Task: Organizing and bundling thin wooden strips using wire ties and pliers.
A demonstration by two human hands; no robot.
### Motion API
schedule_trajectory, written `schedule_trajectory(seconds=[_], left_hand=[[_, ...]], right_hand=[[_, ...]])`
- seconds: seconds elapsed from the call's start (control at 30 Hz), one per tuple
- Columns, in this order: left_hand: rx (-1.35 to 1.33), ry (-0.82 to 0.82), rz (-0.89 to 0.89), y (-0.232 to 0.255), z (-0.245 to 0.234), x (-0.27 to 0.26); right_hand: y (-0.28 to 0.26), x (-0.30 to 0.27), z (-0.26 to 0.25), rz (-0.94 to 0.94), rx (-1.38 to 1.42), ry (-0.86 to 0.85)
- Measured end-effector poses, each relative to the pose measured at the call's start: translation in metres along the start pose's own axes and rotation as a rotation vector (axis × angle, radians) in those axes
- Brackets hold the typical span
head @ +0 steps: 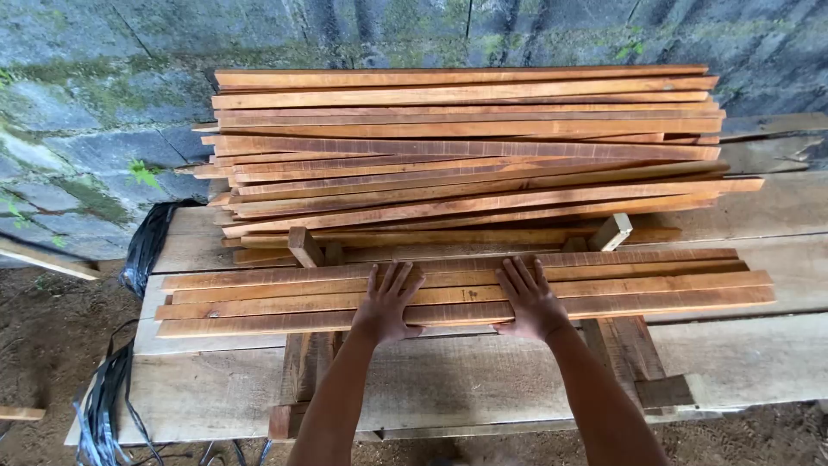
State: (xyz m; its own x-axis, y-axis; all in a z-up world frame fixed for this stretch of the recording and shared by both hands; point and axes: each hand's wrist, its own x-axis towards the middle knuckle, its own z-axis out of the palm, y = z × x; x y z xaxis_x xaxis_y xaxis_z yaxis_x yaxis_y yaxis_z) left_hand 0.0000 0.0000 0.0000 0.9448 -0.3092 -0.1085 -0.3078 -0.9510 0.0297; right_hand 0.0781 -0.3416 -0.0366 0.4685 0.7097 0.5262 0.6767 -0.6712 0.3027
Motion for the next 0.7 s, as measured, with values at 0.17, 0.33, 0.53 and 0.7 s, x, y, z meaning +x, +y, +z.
schedule_trajectory(seconds=[0.17, 0.33, 0.53, 0.7], left_hand=[[-0.02, 0.041, 0.008, 0.001, -0.003, -0.003], [-0.024, 0.06, 0.022, -0.003, -0.005, 0.001], [-0.1, 0.022, -0.003, 0.0, -0.011, -0.002], [-0.145, 0.007, -0.039, 0.002, -0.012, -0.003]], right_hand=[[0.002, -0.003, 0.0, -0.019, -0.015, -0.03], [0.005, 0.001, -0.002, 0.007, 0.03, -0.064], [0.005, -0.005, 0.004, 0.004, 0.034, -0.099], [0.005, -0.001, -0.003, 0.012, 0.061, -0.117]])
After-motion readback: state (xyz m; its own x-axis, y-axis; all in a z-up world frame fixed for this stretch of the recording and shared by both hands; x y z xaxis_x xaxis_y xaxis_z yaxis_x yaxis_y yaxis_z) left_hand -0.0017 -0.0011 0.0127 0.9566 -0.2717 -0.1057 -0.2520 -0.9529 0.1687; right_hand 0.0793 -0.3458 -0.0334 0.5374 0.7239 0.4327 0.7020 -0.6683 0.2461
